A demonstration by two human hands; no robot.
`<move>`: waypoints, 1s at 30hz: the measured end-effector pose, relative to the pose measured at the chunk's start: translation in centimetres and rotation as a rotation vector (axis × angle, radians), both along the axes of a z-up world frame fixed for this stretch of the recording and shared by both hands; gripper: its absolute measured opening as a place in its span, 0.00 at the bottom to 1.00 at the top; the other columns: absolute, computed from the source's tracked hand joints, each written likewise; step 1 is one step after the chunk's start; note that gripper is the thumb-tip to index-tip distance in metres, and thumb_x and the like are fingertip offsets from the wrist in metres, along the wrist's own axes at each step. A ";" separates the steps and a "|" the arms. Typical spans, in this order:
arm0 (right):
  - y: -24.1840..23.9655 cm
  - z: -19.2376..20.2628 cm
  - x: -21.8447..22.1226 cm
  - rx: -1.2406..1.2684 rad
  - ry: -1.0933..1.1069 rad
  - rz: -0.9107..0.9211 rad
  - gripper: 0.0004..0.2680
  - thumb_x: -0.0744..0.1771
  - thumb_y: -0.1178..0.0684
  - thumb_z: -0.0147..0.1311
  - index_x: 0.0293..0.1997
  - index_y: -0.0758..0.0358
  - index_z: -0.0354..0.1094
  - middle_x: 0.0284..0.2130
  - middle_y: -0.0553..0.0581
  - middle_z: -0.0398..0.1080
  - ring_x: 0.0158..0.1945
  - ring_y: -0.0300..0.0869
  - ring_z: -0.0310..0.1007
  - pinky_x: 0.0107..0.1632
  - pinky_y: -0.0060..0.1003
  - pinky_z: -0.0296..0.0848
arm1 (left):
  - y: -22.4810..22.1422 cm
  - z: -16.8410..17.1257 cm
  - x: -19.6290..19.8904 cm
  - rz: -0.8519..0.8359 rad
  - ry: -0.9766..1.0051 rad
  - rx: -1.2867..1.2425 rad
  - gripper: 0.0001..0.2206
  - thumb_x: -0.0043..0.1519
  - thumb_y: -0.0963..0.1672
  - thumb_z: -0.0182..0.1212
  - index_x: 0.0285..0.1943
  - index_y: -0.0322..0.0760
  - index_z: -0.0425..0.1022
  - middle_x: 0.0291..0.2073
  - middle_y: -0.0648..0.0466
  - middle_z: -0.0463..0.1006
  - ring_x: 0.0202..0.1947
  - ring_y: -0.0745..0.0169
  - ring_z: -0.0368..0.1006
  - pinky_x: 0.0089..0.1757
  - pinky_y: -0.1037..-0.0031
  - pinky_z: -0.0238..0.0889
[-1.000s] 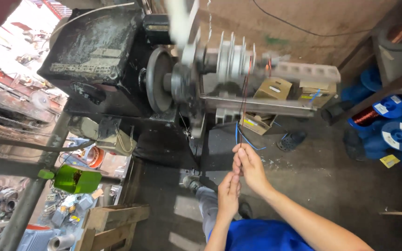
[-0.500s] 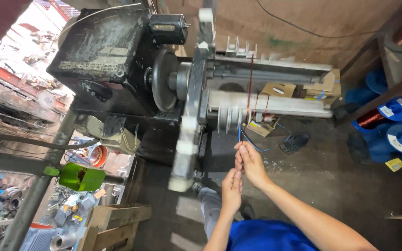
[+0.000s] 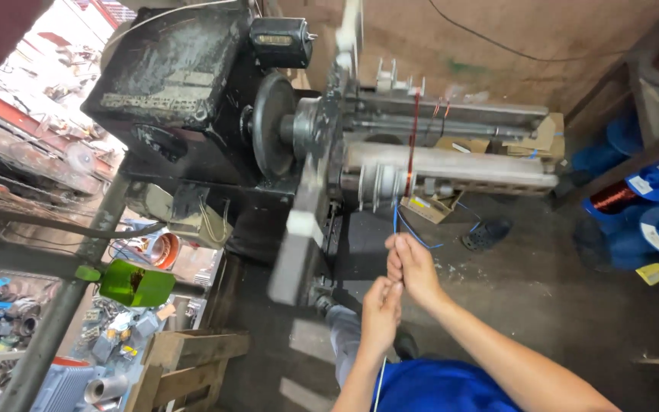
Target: Winding copper wire onto a spindle using a motorized machine to create electrical coils, followed by manual trimming and securing of the wire.
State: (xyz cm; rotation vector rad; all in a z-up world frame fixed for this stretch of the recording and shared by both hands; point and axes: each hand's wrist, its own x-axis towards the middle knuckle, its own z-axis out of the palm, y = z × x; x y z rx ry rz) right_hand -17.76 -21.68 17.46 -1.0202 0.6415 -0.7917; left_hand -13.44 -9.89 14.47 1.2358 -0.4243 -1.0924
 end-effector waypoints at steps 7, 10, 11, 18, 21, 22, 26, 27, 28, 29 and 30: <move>2.9 4.8 -2.1 -0.287 0.205 0.034 0.12 0.75 0.46 0.42 0.49 0.63 0.72 0.26 0.53 0.71 0.29 0.37 0.73 0.34 0.31 0.72 | -0.4 3.7 0.0 0.181 0.008 0.037 0.09 0.69 0.43 0.66 0.38 0.39 0.72 0.19 0.57 0.64 0.13 0.73 0.55 0.18 0.77 0.45; 4.0 4.4 -4.4 -0.429 0.312 -0.110 0.14 0.73 0.48 0.48 0.65 0.61 0.69 0.58 0.55 0.72 0.56 0.41 0.81 0.58 0.36 0.79 | -1.5 4.3 0.3 0.135 -0.183 0.120 0.09 0.69 0.48 0.65 0.42 0.41 0.82 0.16 0.60 0.63 0.18 0.72 0.56 0.25 0.75 0.51; 4.2 4.1 -5.4 -0.508 0.403 -0.093 0.15 0.73 0.47 0.49 0.66 0.62 0.69 0.58 0.57 0.70 0.60 0.42 0.75 0.63 0.37 0.75 | -2.0 3.8 0.4 0.144 -0.151 0.090 0.09 0.69 0.47 0.65 0.37 0.41 0.78 0.16 0.60 0.63 0.17 0.73 0.56 0.24 0.75 0.50; 7.8 0.6 -8.0 0.153 0.491 0.356 0.15 0.70 0.47 0.54 0.62 0.65 0.69 0.39 0.66 0.79 0.43 0.46 0.86 0.46 0.39 0.91 | -5.1 1.8 1.5 0.172 0.082 0.008 0.12 0.69 0.44 0.67 0.34 0.36 0.75 0.17 0.59 0.61 0.14 0.76 0.47 0.19 0.79 0.38; 6.5 2.2 -8.0 0.058 0.435 0.387 0.10 0.71 0.54 0.54 0.57 0.63 0.72 0.32 0.61 0.81 0.39 0.44 0.88 0.50 0.38 0.90 | -5.1 4.9 2.0 0.144 0.104 -0.079 0.10 0.69 0.44 0.67 0.37 0.35 0.75 0.19 0.60 0.62 0.16 0.77 0.48 0.19 0.79 0.36; 6.5 2.7 -8.0 0.060 0.438 0.387 0.10 0.71 0.54 0.54 0.57 0.63 0.72 0.32 0.61 0.81 0.39 0.44 0.88 0.50 0.38 0.90 | -5.5 6.5 2.0 0.144 0.106 -0.078 0.10 0.69 0.44 0.67 0.37 0.35 0.75 0.19 0.60 0.62 0.16 0.77 0.48 0.19 0.79 0.36; 5.7 6.2 -7.3 0.034 0.354 0.543 0.10 0.71 0.51 0.54 0.38 0.68 0.76 0.31 0.63 0.85 0.32 0.44 0.85 0.41 0.36 0.84 | -7.5 10.8 2.6 0.071 0.172 -0.177 0.09 0.70 0.43 0.66 0.37 0.37 0.73 0.22 0.60 0.63 0.17 0.77 0.47 0.20 0.80 0.34; 5.4 7.5 -7.0 -0.094 0.427 0.510 0.11 0.71 0.49 0.54 0.35 0.65 0.78 0.28 0.59 0.86 0.29 0.40 0.83 0.39 0.34 0.83 | -8.1 11.2 2.9 0.045 0.193 -0.190 0.08 0.69 0.43 0.65 0.38 0.37 0.71 0.22 0.59 0.63 0.17 0.77 0.47 0.20 0.79 0.33; 5.0 6.8 -6.7 -0.095 0.428 0.514 0.11 0.71 0.49 0.54 0.35 0.65 0.78 0.28 0.59 0.86 0.29 0.40 0.83 0.39 0.34 0.83 | -7.4 11.8 3.3 0.049 0.194 -0.191 0.08 0.69 0.43 0.65 0.38 0.37 0.71 0.22 0.59 0.63 0.17 0.77 0.47 0.20 0.79 0.33; 4.7 6.1 -6.4 -0.159 0.456 0.450 0.10 0.71 0.52 0.53 0.34 0.64 0.77 0.27 0.57 0.85 0.28 0.39 0.82 0.38 0.33 0.81 | -6.8 12.4 3.7 -0.024 -0.080 -0.087 0.07 0.70 0.45 0.60 0.42 0.38 0.76 0.28 0.57 0.73 0.22 0.74 0.59 0.24 0.79 0.50; 4.1 5.5 -6.0 -0.225 0.482 0.380 0.09 0.72 0.54 0.52 0.34 0.62 0.75 0.27 0.55 0.85 0.27 0.37 0.81 0.36 0.32 0.79 | -6.4 13.1 4.1 -0.099 -0.357 0.016 0.12 0.71 0.48 0.55 0.46 0.39 0.81 0.34 0.56 0.84 0.28 0.72 0.70 0.28 0.79 0.66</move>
